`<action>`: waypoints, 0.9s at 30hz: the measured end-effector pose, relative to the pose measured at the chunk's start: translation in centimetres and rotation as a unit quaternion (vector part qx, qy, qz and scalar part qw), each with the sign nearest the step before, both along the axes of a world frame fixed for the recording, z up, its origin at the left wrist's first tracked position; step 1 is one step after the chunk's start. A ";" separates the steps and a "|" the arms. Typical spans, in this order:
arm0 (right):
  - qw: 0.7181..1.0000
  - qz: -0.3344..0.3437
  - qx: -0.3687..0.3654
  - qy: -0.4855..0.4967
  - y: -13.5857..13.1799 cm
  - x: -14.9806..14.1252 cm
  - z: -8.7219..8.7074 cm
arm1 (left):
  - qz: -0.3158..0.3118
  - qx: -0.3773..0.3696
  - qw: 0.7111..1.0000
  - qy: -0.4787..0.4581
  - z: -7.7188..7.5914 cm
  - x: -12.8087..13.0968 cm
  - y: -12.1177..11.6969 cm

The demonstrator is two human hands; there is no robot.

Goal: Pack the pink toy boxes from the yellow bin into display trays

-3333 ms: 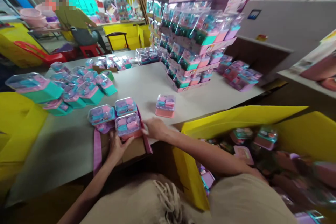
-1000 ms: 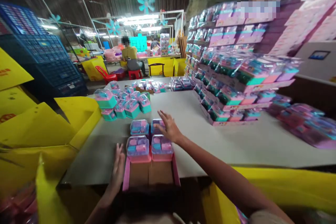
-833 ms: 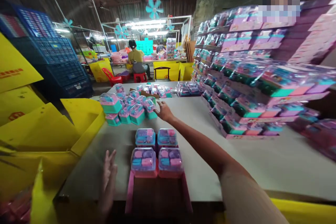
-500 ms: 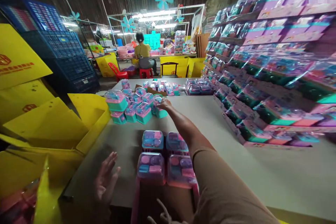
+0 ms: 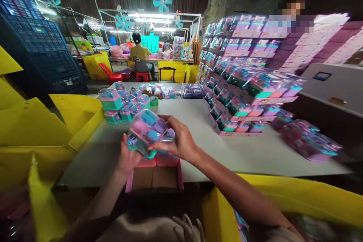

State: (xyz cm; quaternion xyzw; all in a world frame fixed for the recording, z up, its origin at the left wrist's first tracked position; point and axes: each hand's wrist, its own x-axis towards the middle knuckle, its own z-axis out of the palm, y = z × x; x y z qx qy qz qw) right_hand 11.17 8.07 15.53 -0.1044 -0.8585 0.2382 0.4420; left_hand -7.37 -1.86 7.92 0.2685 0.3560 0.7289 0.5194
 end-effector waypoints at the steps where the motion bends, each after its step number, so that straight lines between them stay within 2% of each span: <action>1: 0.999 -0.013 0.035 0.023 -1.6 0.7 -0.4 | -0.007 -0.014 1.000 -0.019 -0.6 0.6 -0.2; 5: 0.987 -0.046 0.133 0.078 -5.2 3.1 -1.3 | -0.009 -0.030 0.998 -0.054 -2.5 2.5 -1.5; 9: 0.980 -0.004 0.184 0.081 -6.4 4.6 -1.2 | -0.012 -0.004 0.998 -0.057 -2.0 4.0 -2.6; 11: 0.988 0.005 0.124 0.095 -6.3 5.0 -1.6 | -0.027 0.017 0.999 -0.041 -1.1 4.5 -3.4; 13: 0.992 -0.004 -0.015 0.125 -5.9 5.3 -2.4 | -0.054 0.029 0.998 -0.018 -0.3 4.9 -4.4; 15: 0.977 -0.005 -0.165 0.135 -5.5 5.7 -3.4 | -0.068 0.026 0.997 -0.005 0.3 5.2 -5.5; 17: 0.957 -0.002 -0.265 0.120 -5.4 6.0 -4.4 | -0.060 0.023 0.998 -0.004 0.4 5.5 -6.3; 22: 0.939 0.003 -0.330 0.100 -6.0 6.5 -5.5 | -0.053 0.032 0.998 -0.032 -0.9 6.3 -6.9; 27: 0.943 -0.025 -0.323 0.077 -5.2 7.7 -4.3 | -0.070 0.028 0.997 -0.031 -2.5 6.1 -6.7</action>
